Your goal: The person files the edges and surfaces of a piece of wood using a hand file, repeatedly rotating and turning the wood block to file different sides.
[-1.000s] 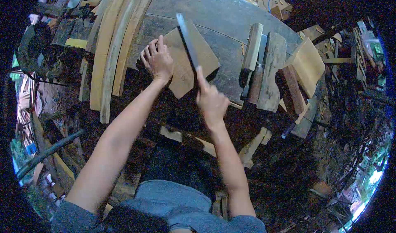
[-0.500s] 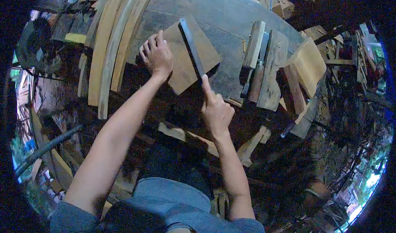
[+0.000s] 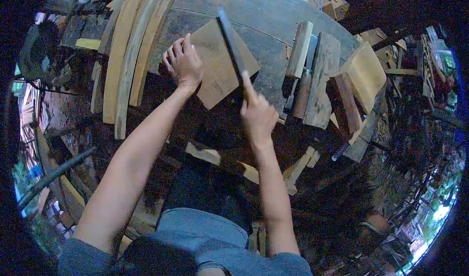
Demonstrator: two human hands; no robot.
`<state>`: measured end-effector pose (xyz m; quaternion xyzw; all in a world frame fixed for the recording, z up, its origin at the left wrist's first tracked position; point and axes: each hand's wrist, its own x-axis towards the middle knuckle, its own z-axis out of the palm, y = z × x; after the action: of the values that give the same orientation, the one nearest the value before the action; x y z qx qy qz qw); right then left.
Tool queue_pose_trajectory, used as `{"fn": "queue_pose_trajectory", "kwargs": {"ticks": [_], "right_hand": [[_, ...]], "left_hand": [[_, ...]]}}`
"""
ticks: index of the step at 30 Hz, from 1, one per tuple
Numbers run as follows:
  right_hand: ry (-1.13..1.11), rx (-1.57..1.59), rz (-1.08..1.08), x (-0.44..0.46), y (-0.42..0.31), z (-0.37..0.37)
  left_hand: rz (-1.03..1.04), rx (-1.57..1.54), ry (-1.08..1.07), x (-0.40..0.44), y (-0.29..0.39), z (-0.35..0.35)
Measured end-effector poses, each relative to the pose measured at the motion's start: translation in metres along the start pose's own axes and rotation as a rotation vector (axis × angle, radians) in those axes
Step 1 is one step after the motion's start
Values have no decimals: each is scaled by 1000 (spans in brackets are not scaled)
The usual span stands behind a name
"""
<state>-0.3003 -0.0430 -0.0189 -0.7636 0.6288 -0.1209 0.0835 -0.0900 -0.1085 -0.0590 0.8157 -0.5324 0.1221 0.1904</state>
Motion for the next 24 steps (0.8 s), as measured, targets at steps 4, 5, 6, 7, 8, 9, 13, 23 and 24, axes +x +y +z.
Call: {"fn": "queue_pose_trajectory", "kwargs": {"ticks": [4, 5, 6, 7, 8, 9, 13, 23, 24], "right_hand": [[78, -21, 46, 38, -7, 11], [79, -22, 43, 30, -8, 9], [38, 23, 39, 13, -10, 6], [-4, 69, 34, -6, -12, 3], [-31, 82, 30, -27, -15, 0], [-100, 85, 39, -41, -18, -8], [-95, 65, 22, -8, -7, -7], [-160, 64, 22, -48, -20, -10], [-112, 85, 10, -42, -16, -9]], "left_hand": [[-12, -28, -15, -1, -1, 3], [-17, -20, -19, -1, 0, 3], [-20, -11, -24, 0, 0, 3], [-22, -8, -23, 2, 0, 3], [-21, -9, -23, 2, 1, 3], [-22, -9, -25, -1, 0, 2], [-3, -14, -12, -1, 1, 2], [-40, 2, 5, -1, -1, 7], [-35, -6, -1, 0, -1, 5]]}}
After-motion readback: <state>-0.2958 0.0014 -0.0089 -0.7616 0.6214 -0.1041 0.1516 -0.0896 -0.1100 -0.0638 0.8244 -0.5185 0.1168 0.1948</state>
